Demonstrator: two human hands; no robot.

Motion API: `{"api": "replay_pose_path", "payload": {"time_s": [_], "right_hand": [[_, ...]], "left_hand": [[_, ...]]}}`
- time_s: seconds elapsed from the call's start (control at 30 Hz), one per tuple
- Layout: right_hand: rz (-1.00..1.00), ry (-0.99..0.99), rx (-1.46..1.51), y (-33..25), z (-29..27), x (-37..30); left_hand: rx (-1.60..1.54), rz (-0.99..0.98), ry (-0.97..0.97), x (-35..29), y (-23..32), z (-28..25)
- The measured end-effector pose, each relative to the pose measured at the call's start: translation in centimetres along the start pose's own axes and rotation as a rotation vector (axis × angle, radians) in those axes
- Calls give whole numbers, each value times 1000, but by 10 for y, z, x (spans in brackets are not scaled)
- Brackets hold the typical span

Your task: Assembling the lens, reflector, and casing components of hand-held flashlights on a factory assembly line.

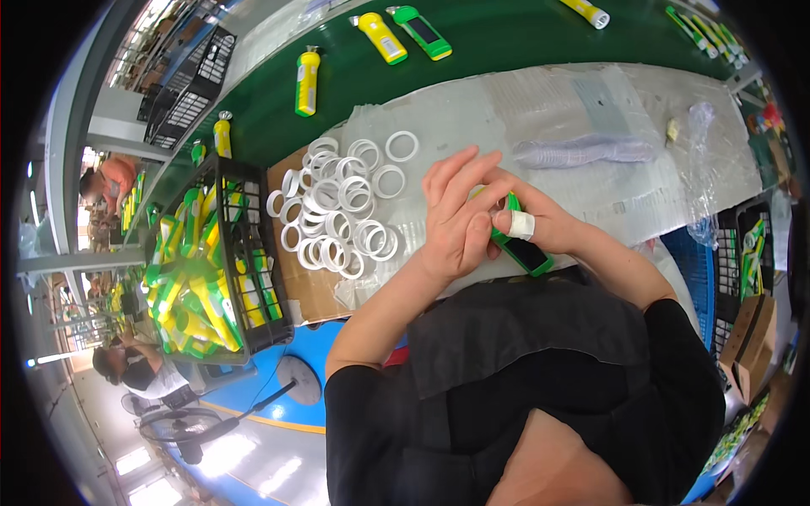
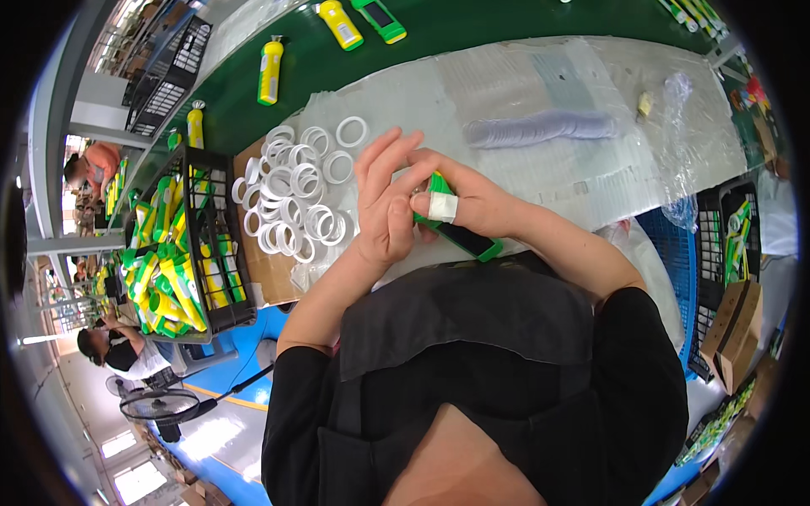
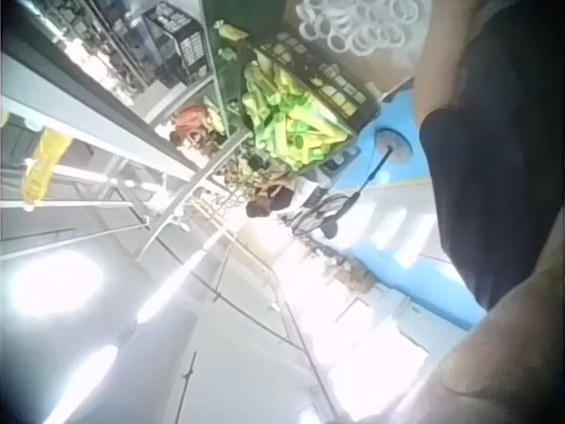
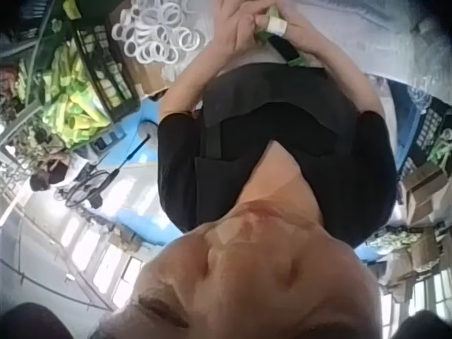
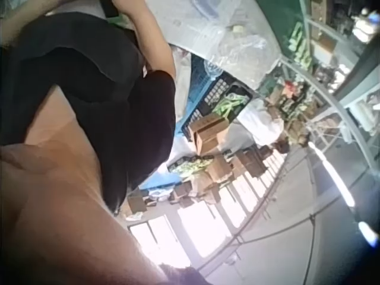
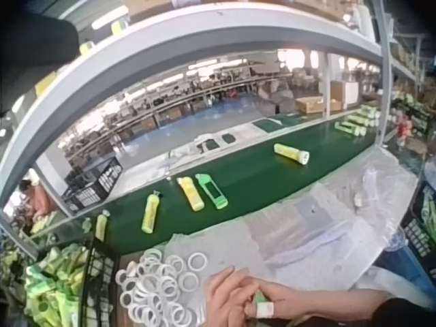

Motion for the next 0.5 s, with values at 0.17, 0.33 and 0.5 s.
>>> {"api": "replay_pose_path", "payload": {"time_s": [0.17,0.33,0.5], "right_hand": [[-7,-9,-30,-2,6,13],[46,-89,-17,-2,17,11],[16,-135,-42,-9,18,7]], "left_hand": [[16,-41,-71,-2,-6,-11],[-36,-14,-143,-6,-2,-17],[-114,-59,-174,-4,1,-16]]}}
Point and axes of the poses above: each hand's wrist, its own x-axis towards the middle knuckle, its own z-axis out of the palm, y = z × x, the point moved 8 cm from there along x, towards the middle knuckle, and after that the axes turned 6 degrees about -z, right-handed, at the moved point
